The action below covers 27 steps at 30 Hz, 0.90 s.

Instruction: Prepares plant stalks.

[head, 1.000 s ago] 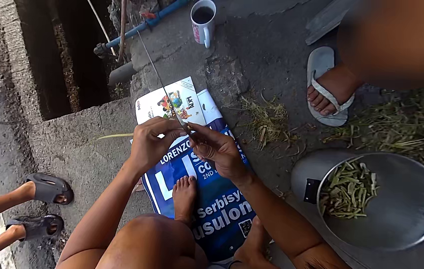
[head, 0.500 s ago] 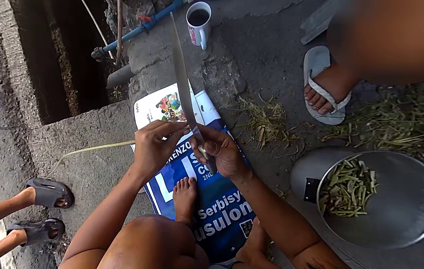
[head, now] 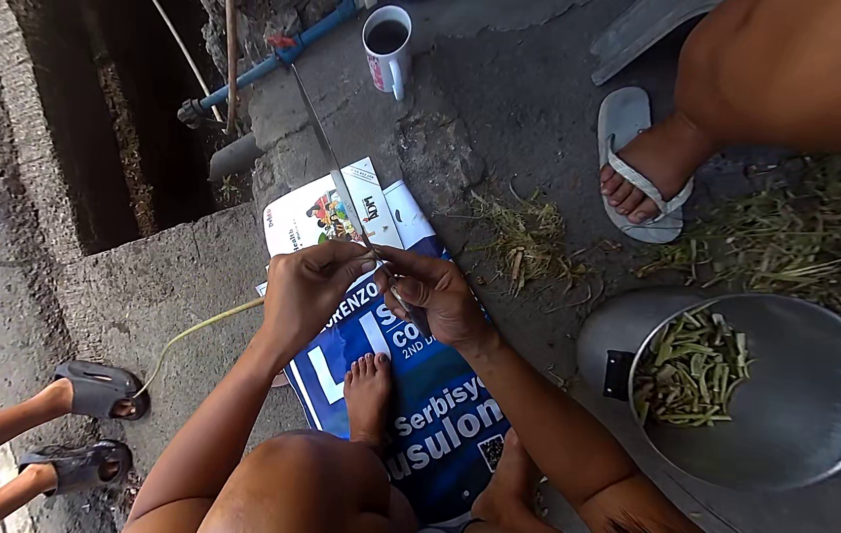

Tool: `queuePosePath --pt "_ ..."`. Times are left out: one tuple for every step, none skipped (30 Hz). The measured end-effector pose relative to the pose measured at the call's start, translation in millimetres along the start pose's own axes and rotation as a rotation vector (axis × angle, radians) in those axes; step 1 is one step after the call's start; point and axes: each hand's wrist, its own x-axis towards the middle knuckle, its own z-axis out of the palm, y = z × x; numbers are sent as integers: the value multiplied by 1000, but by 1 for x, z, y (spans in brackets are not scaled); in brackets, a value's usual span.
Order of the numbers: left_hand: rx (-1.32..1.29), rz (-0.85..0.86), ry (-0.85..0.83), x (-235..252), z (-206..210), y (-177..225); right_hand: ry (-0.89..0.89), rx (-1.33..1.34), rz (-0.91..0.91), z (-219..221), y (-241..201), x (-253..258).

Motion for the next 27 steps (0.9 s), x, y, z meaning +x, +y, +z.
queuePosePath --pt "-12 -1 -2 0 0 0 -5 0 -5 0 0 0" --pt "-26 -4 -5 0 -1 1 -10 -2 -7 0 -1 0" --pt "-42 -8 -7 0 -1 1 -11 -5 -10 0 -1 0" --pt "-52 -10 -4 -1 -1 0 -6 -11 -11 0 -1 0" --pt "-55 -9 2 -1 0 0 2 -17 -10 1 -1 0" --pt "-48 -4 11 -2 1 0 20 -19 -12 3 -1 0" --pt "-31 6 27 -3 3 0 35 -18 -18 4 0 0" --pt "0 26 51 -4 4 -1 45 -14 -27 5 1 0" --pt "41 55 81 -6 7 -1 54 -11 -39 6 2 0" --pt "87 98 109 -7 9 -1 67 -7 -50 7 3 0" --pt "133 147 132 -7 10 -1 82 4 -60 8 4 0" --pt "177 198 152 -8 11 -1 90 17 -67 10 5 0" --pt "220 247 175 -7 13 -2 98 32 -68 12 5 0" --pt "264 291 199 -7 14 -3 112 47 -63 13 5 1" --pt "304 331 224 -7 16 -4 125 64 -53 15 5 1" --pt "340 367 248 -6 18 -5 137 74 -41 16 4 1" --pt "373 395 264 -6 19 -6 148 80 -25 17 4 2" --pt "399 416 275 -6 20 -7 158 85 -9 17 4 2" --pt "421 430 283 -6 21 -8 164 85 5 17 4 2" --pt "435 442 291 -6 22 -9 167 86 18 17 3 2" --pt "448 457 300 -6 23 -11 170 95 33 17 3 2" --pt "462 476 311 -6 24 -12 175 110 48 17 3 2" --pt "477 496 323 -6 25 -14 184 126 63 18 2 2" --pt "492 515 332 -7 26 -16 198 139 78 19 2 3" --pt "504 529 341 -8 28 -18 218 150 90 20 1 3" --pt "510 535 344 -8 29 -21 234 160 98 21 1 4" --pt "501 530 348 -7 30 -23 235 167 99 21 0 4"
